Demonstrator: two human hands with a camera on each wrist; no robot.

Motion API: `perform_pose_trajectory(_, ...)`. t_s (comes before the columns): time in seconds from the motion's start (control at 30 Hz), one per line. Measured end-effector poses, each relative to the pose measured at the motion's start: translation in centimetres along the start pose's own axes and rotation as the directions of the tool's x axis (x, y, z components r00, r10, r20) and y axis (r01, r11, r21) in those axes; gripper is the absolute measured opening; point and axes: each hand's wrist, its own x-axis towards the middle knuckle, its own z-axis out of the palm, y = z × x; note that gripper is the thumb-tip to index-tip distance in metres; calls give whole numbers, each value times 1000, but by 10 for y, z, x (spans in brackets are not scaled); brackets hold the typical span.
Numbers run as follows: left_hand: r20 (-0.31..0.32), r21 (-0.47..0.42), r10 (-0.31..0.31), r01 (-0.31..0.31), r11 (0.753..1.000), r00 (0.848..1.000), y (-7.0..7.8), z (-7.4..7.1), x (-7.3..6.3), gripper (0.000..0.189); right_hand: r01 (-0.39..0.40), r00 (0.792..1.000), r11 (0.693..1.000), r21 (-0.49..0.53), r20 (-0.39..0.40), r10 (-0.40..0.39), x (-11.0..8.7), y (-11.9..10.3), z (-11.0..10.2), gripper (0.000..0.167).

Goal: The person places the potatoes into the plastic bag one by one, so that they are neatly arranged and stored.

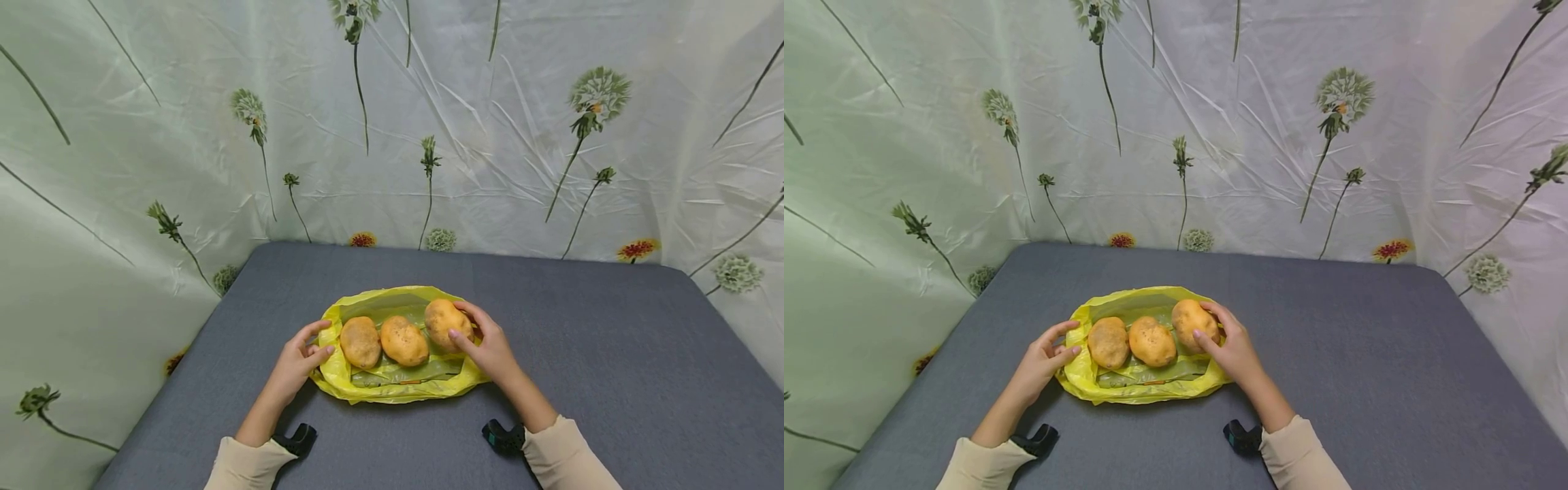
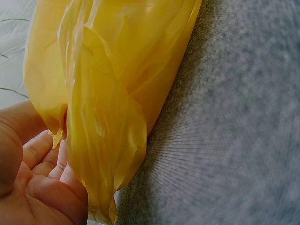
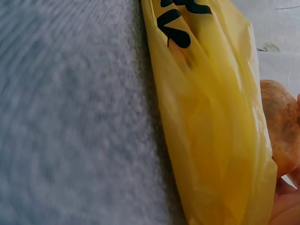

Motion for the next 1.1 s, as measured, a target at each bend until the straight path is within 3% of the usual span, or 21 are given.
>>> perform_pose_trajectory(0.17, 1, 16, 7, -7, 1000, 1000, 14, 3, -6, 47, 0, 1000, 1000, -14, 16, 1, -1, 19, 4, 45)
perform_pose_trajectory(0.37, 0, 31, 8, -8, 999, 1000, 16, 4, -7, 46, -29, 999, 998, -60, 23, 30, -3, 41, 8, 46)
perform_pose_trajectory(0.47, 3, 33, 13, -13, 999, 1000, 15, 3, -6, 47, -37, 999, 995, -91, 25, 40, -3, 39, 8, 46)
perform_pose_trajectory(0.77, -5, 20, 23, -23, 1000, 1000, -7, -1, 2, 48, -2, 1000, 988, -152, 8, 3, -3, 39, 10, 44)
perform_pose_trajectory(0.93, -16, 25, 46, -46, 999, 999, -5, 0, 1, 47, 33, 999, 992, -122, 13, -32, -2, 35, 10, 42)
perform_pose_trajectory(1.1, -35, 94, 95, -91, 991, 995, 1, -1, 2, 44, 90, 996, 993, -77, 20, -88, 0, 7, 7, 39)
